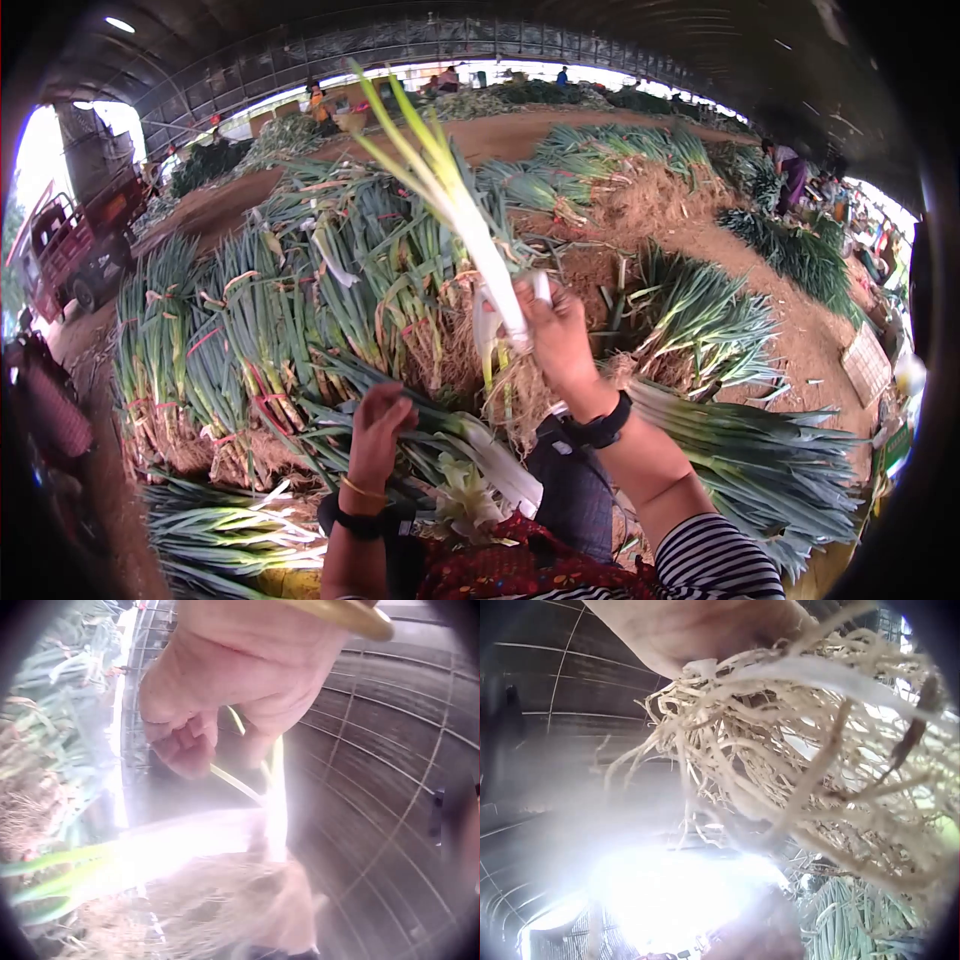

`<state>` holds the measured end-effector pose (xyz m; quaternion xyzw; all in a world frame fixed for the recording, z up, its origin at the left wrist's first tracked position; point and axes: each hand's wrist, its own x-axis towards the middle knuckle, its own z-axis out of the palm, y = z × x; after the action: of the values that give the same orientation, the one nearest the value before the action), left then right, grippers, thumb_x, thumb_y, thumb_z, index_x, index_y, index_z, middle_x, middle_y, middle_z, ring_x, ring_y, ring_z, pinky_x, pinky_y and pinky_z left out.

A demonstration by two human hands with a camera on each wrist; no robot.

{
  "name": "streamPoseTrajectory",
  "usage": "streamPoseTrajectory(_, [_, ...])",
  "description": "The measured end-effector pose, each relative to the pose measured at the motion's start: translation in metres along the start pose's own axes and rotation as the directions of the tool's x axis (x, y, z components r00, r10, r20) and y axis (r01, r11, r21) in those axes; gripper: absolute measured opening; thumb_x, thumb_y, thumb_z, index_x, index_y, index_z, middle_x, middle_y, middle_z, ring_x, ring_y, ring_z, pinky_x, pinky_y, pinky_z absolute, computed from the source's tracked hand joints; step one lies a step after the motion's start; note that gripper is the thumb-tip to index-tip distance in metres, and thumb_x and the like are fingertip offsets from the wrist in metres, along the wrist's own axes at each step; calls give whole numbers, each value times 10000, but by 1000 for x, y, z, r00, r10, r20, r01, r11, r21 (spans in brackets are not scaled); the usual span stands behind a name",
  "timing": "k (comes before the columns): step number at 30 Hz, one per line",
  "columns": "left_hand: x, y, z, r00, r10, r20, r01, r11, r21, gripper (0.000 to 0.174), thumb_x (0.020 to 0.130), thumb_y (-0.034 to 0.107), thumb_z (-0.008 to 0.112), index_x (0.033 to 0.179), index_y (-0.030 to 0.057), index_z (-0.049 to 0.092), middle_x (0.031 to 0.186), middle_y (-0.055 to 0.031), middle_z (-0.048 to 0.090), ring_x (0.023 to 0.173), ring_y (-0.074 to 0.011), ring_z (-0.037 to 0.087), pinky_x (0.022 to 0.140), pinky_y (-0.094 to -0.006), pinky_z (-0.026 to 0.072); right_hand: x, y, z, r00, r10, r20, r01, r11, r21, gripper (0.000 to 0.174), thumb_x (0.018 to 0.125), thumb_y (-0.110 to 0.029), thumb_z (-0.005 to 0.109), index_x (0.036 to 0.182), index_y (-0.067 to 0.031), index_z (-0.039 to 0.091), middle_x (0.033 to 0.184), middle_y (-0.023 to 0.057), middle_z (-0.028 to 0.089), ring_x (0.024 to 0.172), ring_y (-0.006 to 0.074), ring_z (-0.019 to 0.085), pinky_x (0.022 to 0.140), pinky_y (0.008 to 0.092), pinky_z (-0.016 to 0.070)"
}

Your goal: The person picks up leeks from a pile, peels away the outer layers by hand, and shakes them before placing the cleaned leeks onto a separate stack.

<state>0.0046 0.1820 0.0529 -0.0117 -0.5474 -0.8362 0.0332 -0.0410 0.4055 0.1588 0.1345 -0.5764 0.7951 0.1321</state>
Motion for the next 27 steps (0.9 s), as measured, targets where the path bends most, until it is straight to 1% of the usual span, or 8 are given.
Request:
streamPoseTrajectory(6, [14, 69, 62, 970, 215, 117, -218, 976, 15, 355, 823, 125, 624, 1137, 25, 494, 1007, -56, 574, 855, -120, 560, 699, -244, 462, -43, 39, 46, 1000, -22, 18, 23, 994, -105, 186, 909, -186, 536, 933, -10, 591, 641, -15, 540, 530, 41, 460, 454, 210, 380])
streamPoseTrajectory(10, [21, 51, 67, 958, 282, 55, -282, 959, -10, 349, 788, 51, 647, 1103, -18, 514, 946, -48, 598, 833, -97, 565, 711, -230, 456, -58, 64, 43, 991, -129, 46, 136, 945, -296, 198, 890, -189, 559, 913, 8, 562, 601, 69, 524, 516, 86, 466, 459, 265, 379])
streamPoseTrajectory(11, [20, 47, 67, 954, 298, 22, -298, 955, -6, 324, 776, 26, 652, 1072, -29, 532, 924, -43, 605, 820, -90, 567, 716, -227, 455, -61, 54, 43, 998, -22, 64, 46, 916, -399, 204, 868, -189, 575, 909, 9, 544, 631, 151, 553, 523, 214, 545, 498, 337, 418])
streamPoseTrajectory(15, [17, 45, 64, 975, 220, -24, -218, 974, 61, 240, 739, 14, 662, 967, -4, 586, 845, -29, 613, 780, -99, 578, 699, -226, 435, -64, 52, 32, 981, -21, 191, 122, 839, -531, 243, 845, -182, 574, 988, 9, 532, 768, 243, 589, 715, 435, 565, 604, 447, 449])
streamPoseTrajectory(18, [18, 42, 62, 979, 206, -4, -205, 978, 44, 267, 750, 19, 657, 1007, -11, 592, 853, -36, 617, 773, -113, 582, 704, -233, 443, -64, 57, 23, 951, -129, 283, 280, 747, -603, 197, 865, -156, 556, 984, 1, 567, 657, 156, 590, 571, 291, 588, 541, 355, 452])
streamPoseTrajectory(22, [21, 34, 53, 982, 191, 5, -190, 973, 131, 293, 753, 17, 655, 1039, -9, 594, 865, -33, 620, 775, -112, 580, 708, -236, 446, -65, 64, 13, 934, -84, 348, 259, 829, -495, 173, 863, -107, 504, 958, 9, 588, 666, 157, 597, 587, 284, 603, 558, 355, 466])
streamPoseTrajectory(24, [21, 32, 48, 984, 177, 2, -175, 971, 163, 306, 755, 11, 652, 1054, -6, 594, 871, -30, 621, 773, -104, 576, 709, -234, 444, -67, 61, 12, 939, -7, 345, 186, 852, -489, 222, 791, -32, 555, 1010, -11, 588, 749, 197, 606, 667, 358, 602, 603, 378, 480])
streamPoseTrajectory(27, [18, 33, 47, 985, 174, 20, -175, 972, 157, 304, 755, 8, 649, 1054, -4, 593, 872, -24, 618, 772, -96, 571, 712, -230, 439, -67, 63, 14, 948, 135, 288, -2, 907, -420, 211, 782, 3, 556, 986, -6, 610, 739, 162, 612, 637, 268, 605, 607, 343, 476])
